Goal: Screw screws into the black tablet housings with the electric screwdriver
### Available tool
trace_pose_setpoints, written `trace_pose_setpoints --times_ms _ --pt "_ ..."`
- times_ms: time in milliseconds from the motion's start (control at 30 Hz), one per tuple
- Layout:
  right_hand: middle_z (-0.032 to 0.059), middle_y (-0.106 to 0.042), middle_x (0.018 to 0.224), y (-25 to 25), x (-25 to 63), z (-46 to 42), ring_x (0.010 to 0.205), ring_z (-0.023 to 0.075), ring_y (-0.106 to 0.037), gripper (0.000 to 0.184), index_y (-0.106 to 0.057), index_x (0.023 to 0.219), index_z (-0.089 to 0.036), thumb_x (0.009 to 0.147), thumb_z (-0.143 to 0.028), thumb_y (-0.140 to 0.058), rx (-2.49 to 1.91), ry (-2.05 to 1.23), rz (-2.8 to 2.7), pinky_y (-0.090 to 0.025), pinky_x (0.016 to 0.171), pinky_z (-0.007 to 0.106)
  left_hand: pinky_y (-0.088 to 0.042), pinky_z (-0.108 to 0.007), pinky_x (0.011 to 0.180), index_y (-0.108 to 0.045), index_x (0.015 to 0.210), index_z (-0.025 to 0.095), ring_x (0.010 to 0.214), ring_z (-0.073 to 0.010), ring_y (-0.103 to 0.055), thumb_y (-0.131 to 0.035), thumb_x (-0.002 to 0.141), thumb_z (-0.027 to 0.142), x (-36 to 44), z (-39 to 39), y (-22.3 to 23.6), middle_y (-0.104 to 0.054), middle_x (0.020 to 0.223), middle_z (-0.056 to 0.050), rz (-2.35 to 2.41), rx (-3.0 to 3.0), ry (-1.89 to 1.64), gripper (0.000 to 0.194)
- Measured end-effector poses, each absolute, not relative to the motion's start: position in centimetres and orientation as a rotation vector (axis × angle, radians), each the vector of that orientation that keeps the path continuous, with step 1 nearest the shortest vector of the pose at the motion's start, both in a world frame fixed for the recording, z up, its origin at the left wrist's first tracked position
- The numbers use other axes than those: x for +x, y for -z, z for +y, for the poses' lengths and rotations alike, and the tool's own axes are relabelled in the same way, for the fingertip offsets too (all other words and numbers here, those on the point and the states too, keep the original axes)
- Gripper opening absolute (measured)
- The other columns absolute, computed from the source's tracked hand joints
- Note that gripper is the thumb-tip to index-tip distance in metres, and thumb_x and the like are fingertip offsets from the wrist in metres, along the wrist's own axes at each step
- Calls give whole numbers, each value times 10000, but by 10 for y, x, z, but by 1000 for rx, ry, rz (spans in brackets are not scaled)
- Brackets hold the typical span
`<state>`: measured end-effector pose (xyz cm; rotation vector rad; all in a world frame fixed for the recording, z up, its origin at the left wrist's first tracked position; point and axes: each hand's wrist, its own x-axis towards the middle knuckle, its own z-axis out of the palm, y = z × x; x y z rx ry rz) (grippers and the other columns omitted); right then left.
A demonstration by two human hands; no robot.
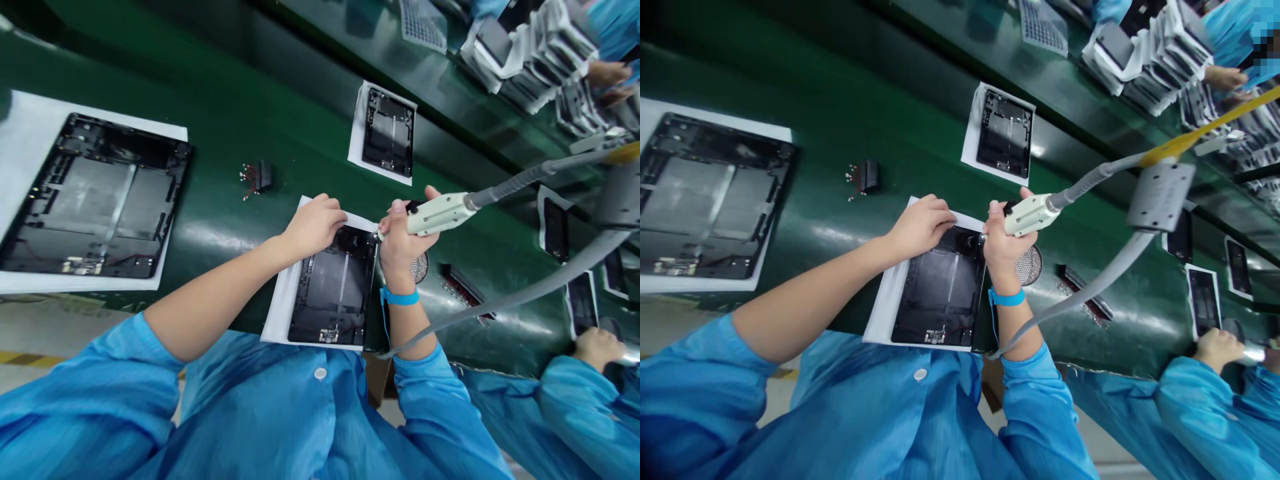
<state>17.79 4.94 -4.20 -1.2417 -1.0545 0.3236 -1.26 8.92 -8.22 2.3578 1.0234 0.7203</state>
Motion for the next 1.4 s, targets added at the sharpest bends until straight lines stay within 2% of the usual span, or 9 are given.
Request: trace_pose_setpoints --times_ms 267,400,467,633,700,800,900,1167,1400 --pt "-67 -700 847 37 176 48 486 95 -549 653 -630 1313 -257 876 -616 -956 -1158 -487 -914 -496 484 275 -625 -601 1165 -854 1328 146 1244 -359 -733 -714 1031 191 -29 78 66 -828 1272 -185 1071 2208 -768 331" --pt "-42 -767 869 31 207 27 493 114 -595 540 -666 1259 -256 891 -506 -971 -1117 -405 -941 -534 495 282 -461 -693 1414 -762 1543 233 1644 -432 -592 -854 955 440 -80 28 40 -686 1696 -200 1169 1815 -785 630" --pt "-23 -788 882 33 227 20 508 126 -620 474 -688 1242 -253 912 -464 -954 -1146 -336 -944 -567 517 295 -528 -641 1387 -740 1565 345 1674 -422 -595 -925 902 595 -111 -1 28 -653 1770 -131 1241 1443 -704 732" --pt "-1 -790 844 39 254 18 502 146 -624 485 -724 1235 -215 899 -485 -947 -1230 -332 -858 -578 514 313 -733 -531 1073 -708 1570 362 1411 -416 -812 -1030 738 751 -151 -40 8 -800 1585 -144 1470 821 -664 973" --pt "14 -802 858 43 255 18 550 166 -666 467 -737 1227 -212 907 -480 -946 -1256 -339 -885 -604 555 329 -751 -500 914 -747 1519 301 1029 -369 -904 -1019 761 746 -145 -43 10 -913 1160 -114 1502 914 -522 920" --pt "48 -845 936 57 252 14 723 232 -791 409 -780 1228 -222 914 -429 -942 -1235 -305 -1029 -698 714 391 -743 -511 835 -887 1125 240 756 -342 -851 -939 850 746 -128 -43 20 -773 684 -22 1442 1183 -270 578" --pt "71 -874 1017 68 250 12 854 272 -849 348 -817 1232 -242 933 -389 -920 -1187 -258 -1130 -739 855 451 -735 -537 947 -918 955 256 1012 -400 -885 -879 879 752 -116 -42 24 -880 910 -62 1347 1295 -261 503" --pt "50 -870 989 56 249 13 784 249 -826 272 -836 1213 -263 975 -373 -911 -1184 -143 -1134 -721 809 431 -577 -527 1316 -853 1363 250 1484 -430 -742 -1021 786 569 -103 -30 3 -870 1426 -130 1359 1206 -455 681" --pt "24 -837 861 33 247 14 654 177 -737 167 -837 1138 -213 1003 -307 -865 -1117 -41 -1186 -651 673 307 -707 -478 972 -859 1268 222 1085 -389 -857 -922 801 499 -93 73 -69 -910 1241 -85 1360 1654 -272 547"
